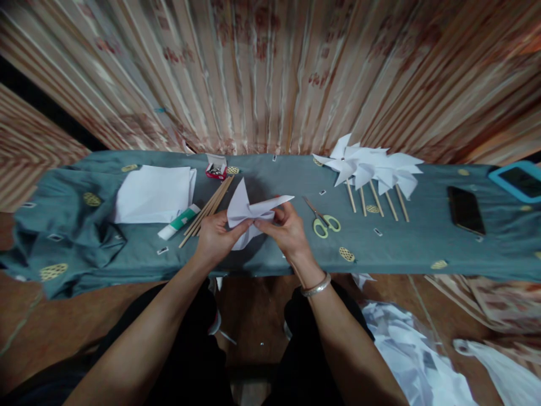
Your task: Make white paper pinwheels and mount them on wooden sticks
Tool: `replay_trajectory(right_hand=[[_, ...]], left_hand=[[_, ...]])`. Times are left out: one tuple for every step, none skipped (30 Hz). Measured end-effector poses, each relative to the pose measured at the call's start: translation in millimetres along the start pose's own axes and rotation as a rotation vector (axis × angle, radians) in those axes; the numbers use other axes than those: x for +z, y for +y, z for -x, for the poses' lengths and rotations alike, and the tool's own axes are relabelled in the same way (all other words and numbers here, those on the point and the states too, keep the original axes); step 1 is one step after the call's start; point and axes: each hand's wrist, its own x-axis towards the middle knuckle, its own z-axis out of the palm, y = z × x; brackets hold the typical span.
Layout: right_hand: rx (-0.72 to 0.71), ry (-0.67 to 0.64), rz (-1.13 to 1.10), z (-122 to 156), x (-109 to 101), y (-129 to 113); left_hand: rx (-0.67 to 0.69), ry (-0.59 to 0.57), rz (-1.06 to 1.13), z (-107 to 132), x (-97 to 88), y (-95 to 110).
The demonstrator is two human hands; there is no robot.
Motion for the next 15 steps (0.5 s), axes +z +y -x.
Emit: replay_trajectory(right_hand=[[0.006, 0.011, -0.002, 0.0, -0.1, -0.1], [0.013, 0.021, -0.005, 0.2, 0.0, -0.3], [0.019, 0.027, -0.007, 0.3, 0.1, -0.7], [0.026, 0.029, -0.009, 0.5, 0.2, -1.3], [0.031, 0.025, -0.008, 0.6, 0.4, -2.0], [0.035, 0.019, -0.007, 0.7, 0.5, -2.6], [0.037, 0.013, -0.006, 0.7, 0.6, -3.1], [0.037, 0.007, -0.007, 0.6, 0.7, -3.4], [0.035, 0.002, -0.007, 0.4, 0.7, -3.3], [0.031, -0.003, -0.006, 0.2, 0.6, -3.0], [0.026, -0.007, -0.003, 0.0, 0.5, -2.4], [0.02, -0.009, 0.004, -0.1, 0.5, -1.7], [0.014, -0.01, 0.014, -0.1, 0.5, -0.9], [0.007, -0.006, 0.025, 0.0, 0.7, -0.1], [-0.002, 0.002, 0.035, 0.3, 0.9, 0.6]], left_hand=[[-0.01, 0.0, 0.018, 0.3, 0.3, -0.5], [-0.021, -0.002, 0.032, 0.7, 0.6, -1.1], [-0.032, -0.002, 0.042, 1.0, 0.9, -1.6], [-0.04, -0.002, 0.05, 1.2, 1.3, -2.2], [-0.043, 0.0, 0.058, 1.4, 1.6, -2.8], [-0.042, 0.0, 0.067, 1.6, 2.0, -3.4], [-0.039, 0.002, 0.075, 1.7, 2.3, -4.0], [-0.036, 0.002, 0.083, 1.8, 2.7, -4.5], [-0.038, 0.0, 0.09, 1.9, 2.9, -5.0], [-0.045, 0.001, 0.095, 1.8, 3.2, -5.4], [-0.057, 0.002, 0.098, 1.8, 3.4, -5.7], [-0.073, 0.006, 0.1, 1.7, 3.6, -6.0], [-0.088, 0.009, 0.103, 1.7, 3.7, -6.3], [-0.1, 0.01, 0.106, 1.6, 3.9, -6.6], [-0.109, 0.011, 0.112, 1.5, 4.2, -7.0]])
